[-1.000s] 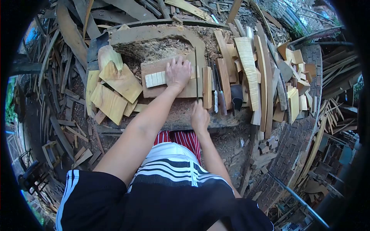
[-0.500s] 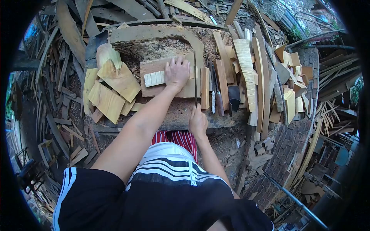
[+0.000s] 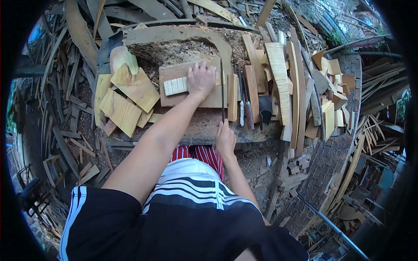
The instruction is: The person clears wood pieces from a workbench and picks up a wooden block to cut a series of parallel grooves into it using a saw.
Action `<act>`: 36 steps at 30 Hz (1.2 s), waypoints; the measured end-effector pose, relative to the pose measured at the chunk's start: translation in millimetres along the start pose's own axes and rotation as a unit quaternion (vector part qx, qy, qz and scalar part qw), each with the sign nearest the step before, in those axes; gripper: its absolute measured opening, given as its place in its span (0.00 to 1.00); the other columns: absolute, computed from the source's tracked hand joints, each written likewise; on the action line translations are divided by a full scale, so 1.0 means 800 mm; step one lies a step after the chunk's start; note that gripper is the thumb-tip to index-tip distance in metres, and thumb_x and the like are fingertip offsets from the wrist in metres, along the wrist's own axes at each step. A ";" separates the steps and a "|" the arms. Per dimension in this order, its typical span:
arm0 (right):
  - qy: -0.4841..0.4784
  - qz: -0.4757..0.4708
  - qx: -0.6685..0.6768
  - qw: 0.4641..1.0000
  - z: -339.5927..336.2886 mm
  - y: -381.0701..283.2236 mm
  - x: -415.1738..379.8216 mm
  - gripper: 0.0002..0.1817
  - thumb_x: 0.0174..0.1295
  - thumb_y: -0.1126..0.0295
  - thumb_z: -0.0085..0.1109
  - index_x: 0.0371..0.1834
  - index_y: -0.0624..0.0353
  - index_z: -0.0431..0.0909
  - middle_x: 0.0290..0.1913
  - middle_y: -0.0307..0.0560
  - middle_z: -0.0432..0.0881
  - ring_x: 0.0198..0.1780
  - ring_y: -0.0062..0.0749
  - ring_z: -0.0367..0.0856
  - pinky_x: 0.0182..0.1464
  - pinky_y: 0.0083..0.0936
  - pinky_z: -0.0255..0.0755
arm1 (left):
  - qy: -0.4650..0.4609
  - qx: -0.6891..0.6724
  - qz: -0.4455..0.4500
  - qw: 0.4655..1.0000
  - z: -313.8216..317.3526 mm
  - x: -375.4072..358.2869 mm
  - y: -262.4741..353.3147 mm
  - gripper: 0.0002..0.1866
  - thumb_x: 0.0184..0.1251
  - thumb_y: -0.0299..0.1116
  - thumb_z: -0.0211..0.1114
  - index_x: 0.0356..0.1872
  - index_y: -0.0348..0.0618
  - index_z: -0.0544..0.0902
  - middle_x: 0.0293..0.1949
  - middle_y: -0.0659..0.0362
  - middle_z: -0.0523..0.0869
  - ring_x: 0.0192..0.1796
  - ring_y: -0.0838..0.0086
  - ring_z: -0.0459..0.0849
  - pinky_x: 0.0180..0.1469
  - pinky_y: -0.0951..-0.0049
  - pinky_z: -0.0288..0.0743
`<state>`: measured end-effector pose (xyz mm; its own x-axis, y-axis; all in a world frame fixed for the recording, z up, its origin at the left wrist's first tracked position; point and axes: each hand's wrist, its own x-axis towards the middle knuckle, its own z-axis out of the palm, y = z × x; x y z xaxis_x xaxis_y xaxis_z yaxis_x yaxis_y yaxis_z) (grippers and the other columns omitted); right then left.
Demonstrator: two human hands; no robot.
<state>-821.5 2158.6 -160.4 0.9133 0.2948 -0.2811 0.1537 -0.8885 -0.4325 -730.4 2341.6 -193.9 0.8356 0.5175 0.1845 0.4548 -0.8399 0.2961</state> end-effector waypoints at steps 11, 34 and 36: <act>0.052 -0.037 -0.014 0.998 -0.001 -0.025 0.052 0.12 0.69 0.63 0.45 0.38 0.61 0.72 0.27 0.64 0.81 0.32 0.63 0.81 0.35 0.54 0.73 | -0.008 0.004 0.000 1.000 0.003 0.001 0.000 0.14 0.68 0.45 0.54 0.34 0.52 0.85 0.44 0.61 0.79 0.50 0.67 0.75 0.50 0.63 0.67; 0.061 -0.063 -0.010 0.996 0.009 -0.028 0.099 0.12 0.69 0.64 0.45 0.42 0.61 0.73 0.25 0.66 0.80 0.30 0.63 0.81 0.33 0.54 0.74 | -0.010 0.002 0.008 1.000 -0.002 -0.002 0.001 0.14 0.67 0.45 0.56 0.33 0.51 0.85 0.43 0.61 0.79 0.50 0.66 0.76 0.50 0.63 0.67; 0.076 -0.059 -0.011 0.995 0.012 -0.033 0.102 0.11 0.69 0.65 0.45 0.42 0.61 0.73 0.25 0.66 0.80 0.30 0.63 0.81 0.33 0.54 0.74 | -0.022 0.009 -0.005 1.000 -0.003 0.003 0.003 0.14 0.68 0.46 0.55 0.33 0.51 0.85 0.43 0.61 0.79 0.50 0.67 0.76 0.51 0.63 0.67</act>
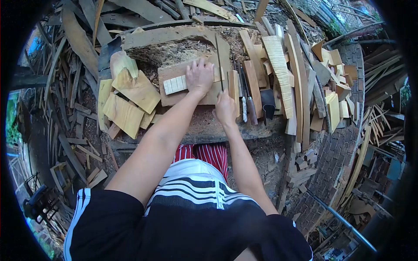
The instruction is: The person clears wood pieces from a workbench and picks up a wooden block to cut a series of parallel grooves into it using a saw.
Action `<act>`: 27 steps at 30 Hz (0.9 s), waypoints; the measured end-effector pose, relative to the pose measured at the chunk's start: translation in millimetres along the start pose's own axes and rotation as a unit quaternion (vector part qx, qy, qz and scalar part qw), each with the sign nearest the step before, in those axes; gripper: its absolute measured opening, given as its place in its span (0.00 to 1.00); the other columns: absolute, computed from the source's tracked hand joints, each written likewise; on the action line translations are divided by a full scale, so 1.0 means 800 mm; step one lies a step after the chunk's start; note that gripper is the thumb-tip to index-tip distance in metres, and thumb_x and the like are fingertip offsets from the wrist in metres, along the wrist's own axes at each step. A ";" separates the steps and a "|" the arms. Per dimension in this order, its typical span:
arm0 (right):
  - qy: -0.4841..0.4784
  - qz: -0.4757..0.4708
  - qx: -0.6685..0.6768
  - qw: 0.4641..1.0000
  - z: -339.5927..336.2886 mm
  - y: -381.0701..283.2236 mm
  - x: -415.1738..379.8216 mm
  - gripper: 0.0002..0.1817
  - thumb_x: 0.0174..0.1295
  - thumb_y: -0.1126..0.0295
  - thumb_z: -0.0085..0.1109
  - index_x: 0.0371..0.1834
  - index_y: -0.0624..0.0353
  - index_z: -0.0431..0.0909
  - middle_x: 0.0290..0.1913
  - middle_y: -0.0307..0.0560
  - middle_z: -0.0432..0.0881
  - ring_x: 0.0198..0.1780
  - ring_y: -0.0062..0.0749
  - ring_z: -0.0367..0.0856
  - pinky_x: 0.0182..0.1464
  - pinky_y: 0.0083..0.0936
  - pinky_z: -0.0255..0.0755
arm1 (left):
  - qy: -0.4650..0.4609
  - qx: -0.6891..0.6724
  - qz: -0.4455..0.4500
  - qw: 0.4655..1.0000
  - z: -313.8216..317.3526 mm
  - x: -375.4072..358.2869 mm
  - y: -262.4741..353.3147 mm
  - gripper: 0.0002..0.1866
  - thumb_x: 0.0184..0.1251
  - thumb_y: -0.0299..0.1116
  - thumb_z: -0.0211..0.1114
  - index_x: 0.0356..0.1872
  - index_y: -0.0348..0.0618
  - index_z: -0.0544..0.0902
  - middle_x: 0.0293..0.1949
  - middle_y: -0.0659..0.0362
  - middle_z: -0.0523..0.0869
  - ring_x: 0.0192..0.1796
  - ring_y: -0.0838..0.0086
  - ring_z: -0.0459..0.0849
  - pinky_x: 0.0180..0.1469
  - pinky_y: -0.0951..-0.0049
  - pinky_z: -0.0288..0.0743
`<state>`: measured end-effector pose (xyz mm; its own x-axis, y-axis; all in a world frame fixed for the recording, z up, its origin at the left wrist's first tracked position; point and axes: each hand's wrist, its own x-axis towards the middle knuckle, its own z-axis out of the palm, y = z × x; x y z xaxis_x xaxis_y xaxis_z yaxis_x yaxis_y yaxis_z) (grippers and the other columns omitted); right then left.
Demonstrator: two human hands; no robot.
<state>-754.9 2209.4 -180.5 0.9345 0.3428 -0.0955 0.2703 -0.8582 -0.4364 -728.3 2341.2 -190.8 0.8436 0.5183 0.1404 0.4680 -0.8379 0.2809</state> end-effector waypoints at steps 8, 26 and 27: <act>-0.076 0.045 0.003 0.996 -0.035 0.014 -0.080 0.14 0.70 0.62 0.43 0.43 0.62 0.72 0.26 0.67 0.80 0.31 0.64 0.81 0.35 0.56 0.74 | 0.007 -0.012 0.007 1.000 0.003 -0.004 -0.003 0.15 0.69 0.45 0.54 0.33 0.50 0.85 0.43 0.61 0.79 0.50 0.66 0.75 0.51 0.61 0.67; -0.033 0.018 0.030 0.999 -0.002 0.007 -0.010 0.13 0.69 0.62 0.45 0.40 0.61 0.72 0.28 0.66 0.81 0.34 0.64 0.81 0.38 0.55 0.73 | 0.041 -0.018 0.023 0.999 0.003 -0.004 -0.004 0.11 0.66 0.43 0.56 0.36 0.51 0.83 0.42 0.61 0.79 0.48 0.66 0.76 0.49 0.62 0.69; -0.013 0.009 0.030 0.999 0.000 0.005 -0.004 0.13 0.69 0.62 0.44 0.39 0.62 0.72 0.28 0.66 0.81 0.34 0.64 0.81 0.38 0.55 0.74 | 0.049 -0.024 0.024 0.998 0.005 -0.002 -0.004 0.10 0.66 0.42 0.57 0.38 0.52 0.82 0.42 0.61 0.79 0.48 0.66 0.77 0.49 0.62 0.69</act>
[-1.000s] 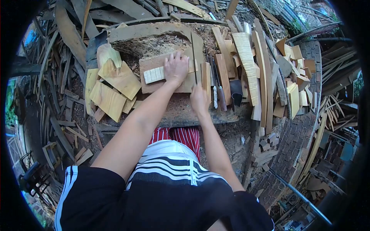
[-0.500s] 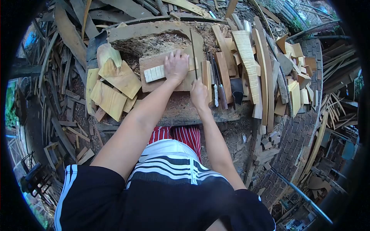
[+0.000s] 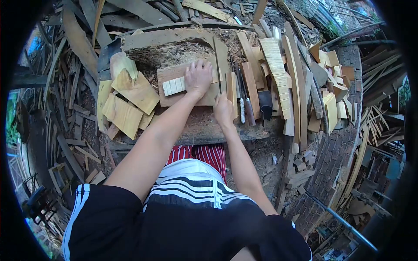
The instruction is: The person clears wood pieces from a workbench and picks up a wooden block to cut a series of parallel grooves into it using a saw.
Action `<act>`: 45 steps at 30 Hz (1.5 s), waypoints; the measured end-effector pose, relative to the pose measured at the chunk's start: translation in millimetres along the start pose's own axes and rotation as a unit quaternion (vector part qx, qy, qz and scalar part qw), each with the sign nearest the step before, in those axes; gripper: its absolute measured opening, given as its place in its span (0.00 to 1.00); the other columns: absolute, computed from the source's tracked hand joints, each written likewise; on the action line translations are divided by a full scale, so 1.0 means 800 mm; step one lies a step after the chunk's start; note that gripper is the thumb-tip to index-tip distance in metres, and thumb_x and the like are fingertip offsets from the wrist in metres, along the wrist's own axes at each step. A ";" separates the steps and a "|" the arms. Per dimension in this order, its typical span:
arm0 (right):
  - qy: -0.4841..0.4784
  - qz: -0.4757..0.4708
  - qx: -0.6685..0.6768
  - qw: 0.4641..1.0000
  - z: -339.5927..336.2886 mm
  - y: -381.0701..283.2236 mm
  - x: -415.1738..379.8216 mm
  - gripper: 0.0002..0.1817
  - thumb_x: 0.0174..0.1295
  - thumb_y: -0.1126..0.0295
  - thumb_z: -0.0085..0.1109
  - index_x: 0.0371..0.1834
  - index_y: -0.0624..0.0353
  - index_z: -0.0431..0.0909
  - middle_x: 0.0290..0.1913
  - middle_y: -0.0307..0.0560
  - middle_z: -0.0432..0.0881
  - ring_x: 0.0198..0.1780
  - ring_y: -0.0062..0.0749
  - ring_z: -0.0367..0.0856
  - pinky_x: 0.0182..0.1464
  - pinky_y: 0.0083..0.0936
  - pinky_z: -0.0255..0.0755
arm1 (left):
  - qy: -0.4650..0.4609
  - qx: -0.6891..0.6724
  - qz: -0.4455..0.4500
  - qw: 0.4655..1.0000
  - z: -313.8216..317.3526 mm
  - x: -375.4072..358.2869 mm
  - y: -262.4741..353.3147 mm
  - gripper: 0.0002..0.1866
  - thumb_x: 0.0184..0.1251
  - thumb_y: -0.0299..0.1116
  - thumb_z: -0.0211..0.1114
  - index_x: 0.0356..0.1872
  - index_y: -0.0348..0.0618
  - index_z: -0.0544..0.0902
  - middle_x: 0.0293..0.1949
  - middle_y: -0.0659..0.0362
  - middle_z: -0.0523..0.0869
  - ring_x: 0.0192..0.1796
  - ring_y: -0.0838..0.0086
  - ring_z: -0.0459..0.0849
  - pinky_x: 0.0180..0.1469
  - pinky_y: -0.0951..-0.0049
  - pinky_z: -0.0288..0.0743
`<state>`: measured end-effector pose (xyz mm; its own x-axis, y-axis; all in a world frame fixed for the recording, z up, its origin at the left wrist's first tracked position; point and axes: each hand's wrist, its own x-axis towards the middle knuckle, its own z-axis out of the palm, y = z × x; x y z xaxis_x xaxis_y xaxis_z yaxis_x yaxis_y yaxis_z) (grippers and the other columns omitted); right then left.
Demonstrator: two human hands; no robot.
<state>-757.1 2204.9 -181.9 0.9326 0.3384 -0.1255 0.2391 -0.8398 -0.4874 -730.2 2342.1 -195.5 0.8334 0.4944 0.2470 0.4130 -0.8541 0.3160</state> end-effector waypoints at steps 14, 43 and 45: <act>-0.007 0.001 -0.048 0.999 -0.007 0.007 -0.033 0.15 0.70 0.62 0.44 0.42 0.64 0.74 0.26 0.64 0.81 0.30 0.60 0.82 0.32 0.51 0.76 | -0.077 -0.041 0.036 0.996 -0.011 -0.010 -0.007 0.11 0.61 0.35 0.59 0.45 0.53 0.75 0.36 0.59 0.81 0.42 0.65 0.82 0.49 0.62 0.67; 0.003 0.003 0.001 1.000 0.008 -0.001 -0.016 0.18 0.70 0.62 0.44 0.52 0.66 0.72 0.27 0.68 0.81 0.32 0.64 0.81 0.35 0.55 0.74 | -0.067 -0.031 0.036 0.997 -0.012 -0.005 -0.015 0.08 0.60 0.36 0.60 0.39 0.50 0.77 0.35 0.60 0.82 0.42 0.68 0.82 0.45 0.62 0.66; -0.018 0.028 -0.020 0.999 0.006 -0.002 -0.016 0.19 0.71 0.61 0.44 0.53 0.68 0.73 0.28 0.67 0.81 0.32 0.63 0.82 0.35 0.52 0.76 | -0.056 -0.049 0.026 0.997 -0.011 -0.007 -0.015 0.08 0.60 0.36 0.60 0.40 0.51 0.77 0.35 0.61 0.82 0.42 0.68 0.82 0.45 0.62 0.66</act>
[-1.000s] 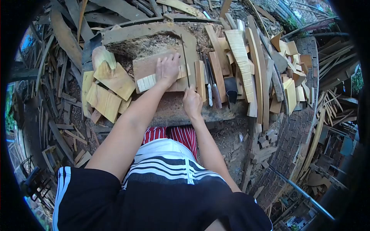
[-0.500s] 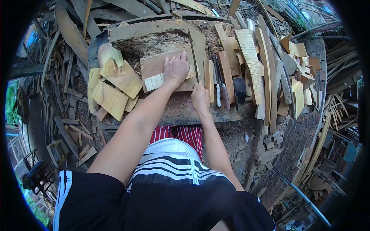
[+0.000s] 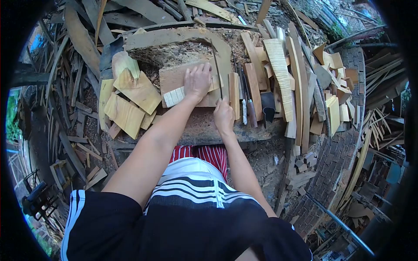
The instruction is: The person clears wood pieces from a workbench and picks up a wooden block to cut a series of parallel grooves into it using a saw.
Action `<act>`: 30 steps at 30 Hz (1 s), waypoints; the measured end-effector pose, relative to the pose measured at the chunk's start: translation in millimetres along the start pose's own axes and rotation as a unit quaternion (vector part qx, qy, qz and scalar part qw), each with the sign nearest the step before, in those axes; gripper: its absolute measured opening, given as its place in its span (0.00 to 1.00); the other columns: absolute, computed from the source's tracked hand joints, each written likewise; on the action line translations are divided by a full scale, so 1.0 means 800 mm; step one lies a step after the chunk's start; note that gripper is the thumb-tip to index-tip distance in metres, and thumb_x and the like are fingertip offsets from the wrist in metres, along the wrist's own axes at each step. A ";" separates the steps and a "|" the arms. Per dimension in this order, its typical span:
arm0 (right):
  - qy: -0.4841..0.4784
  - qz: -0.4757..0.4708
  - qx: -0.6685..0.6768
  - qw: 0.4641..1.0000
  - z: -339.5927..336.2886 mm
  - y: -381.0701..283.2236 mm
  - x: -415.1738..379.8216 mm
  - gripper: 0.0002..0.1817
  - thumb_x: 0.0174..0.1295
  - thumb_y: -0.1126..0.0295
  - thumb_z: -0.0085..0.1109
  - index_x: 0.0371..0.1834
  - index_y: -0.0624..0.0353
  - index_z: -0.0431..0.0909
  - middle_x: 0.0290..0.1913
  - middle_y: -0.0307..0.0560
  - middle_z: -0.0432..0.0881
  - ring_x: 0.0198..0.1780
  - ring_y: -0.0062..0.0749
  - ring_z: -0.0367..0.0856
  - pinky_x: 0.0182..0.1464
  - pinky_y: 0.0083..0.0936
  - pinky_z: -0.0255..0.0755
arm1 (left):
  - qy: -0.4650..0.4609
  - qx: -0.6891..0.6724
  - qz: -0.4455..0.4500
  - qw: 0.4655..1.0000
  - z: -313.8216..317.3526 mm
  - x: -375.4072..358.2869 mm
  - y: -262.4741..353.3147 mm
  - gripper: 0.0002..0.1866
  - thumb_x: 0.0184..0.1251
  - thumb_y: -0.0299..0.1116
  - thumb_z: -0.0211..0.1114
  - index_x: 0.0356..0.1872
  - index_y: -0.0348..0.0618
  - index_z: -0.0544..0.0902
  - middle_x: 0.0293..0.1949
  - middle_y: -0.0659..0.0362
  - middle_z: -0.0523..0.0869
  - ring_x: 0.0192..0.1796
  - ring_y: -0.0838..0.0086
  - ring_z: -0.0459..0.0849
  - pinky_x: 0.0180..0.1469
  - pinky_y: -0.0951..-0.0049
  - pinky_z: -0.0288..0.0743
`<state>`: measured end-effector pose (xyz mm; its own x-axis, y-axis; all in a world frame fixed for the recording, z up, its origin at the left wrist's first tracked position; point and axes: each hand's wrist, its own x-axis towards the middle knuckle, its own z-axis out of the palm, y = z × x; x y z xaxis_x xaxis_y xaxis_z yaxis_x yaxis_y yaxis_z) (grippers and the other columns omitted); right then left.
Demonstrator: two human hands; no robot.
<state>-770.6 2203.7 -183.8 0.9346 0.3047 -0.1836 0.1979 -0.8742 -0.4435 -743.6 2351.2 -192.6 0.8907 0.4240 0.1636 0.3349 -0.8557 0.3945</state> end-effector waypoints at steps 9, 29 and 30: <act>0.017 -0.014 0.004 1.000 -0.001 -0.003 0.003 0.17 0.70 0.62 0.44 0.49 0.66 0.73 0.25 0.65 0.81 0.30 0.62 0.82 0.34 0.53 0.75 | 0.013 0.069 -0.033 0.997 -0.011 -0.013 0.002 0.05 0.64 0.36 0.56 0.39 0.52 0.75 0.36 0.62 0.81 0.41 0.66 0.80 0.45 0.60 0.65; -0.038 -0.040 0.028 0.998 -0.033 0.021 -0.054 0.15 0.71 0.64 0.44 0.47 0.67 0.72 0.25 0.67 0.79 0.30 0.65 0.80 0.32 0.55 0.72 | -0.013 0.060 0.006 0.998 -0.011 -0.011 -0.003 0.04 0.62 0.36 0.57 0.36 0.53 0.78 0.35 0.61 0.78 0.42 0.68 0.79 0.45 0.62 0.65; -0.039 -0.044 0.026 0.998 -0.037 0.028 -0.068 0.15 0.71 0.64 0.44 0.47 0.67 0.72 0.25 0.67 0.79 0.30 0.65 0.80 0.32 0.55 0.72 | -0.021 0.060 0.005 0.998 -0.010 -0.012 -0.004 0.04 0.62 0.36 0.59 0.36 0.52 0.78 0.35 0.61 0.78 0.42 0.68 0.79 0.44 0.63 0.65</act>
<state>-808.1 2156.6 -157.7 0.8879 0.4096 -0.2095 0.2606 -0.8231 -0.5046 -755.6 2352.1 -187.9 0.9057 0.4042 0.1280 0.3579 -0.8906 0.2806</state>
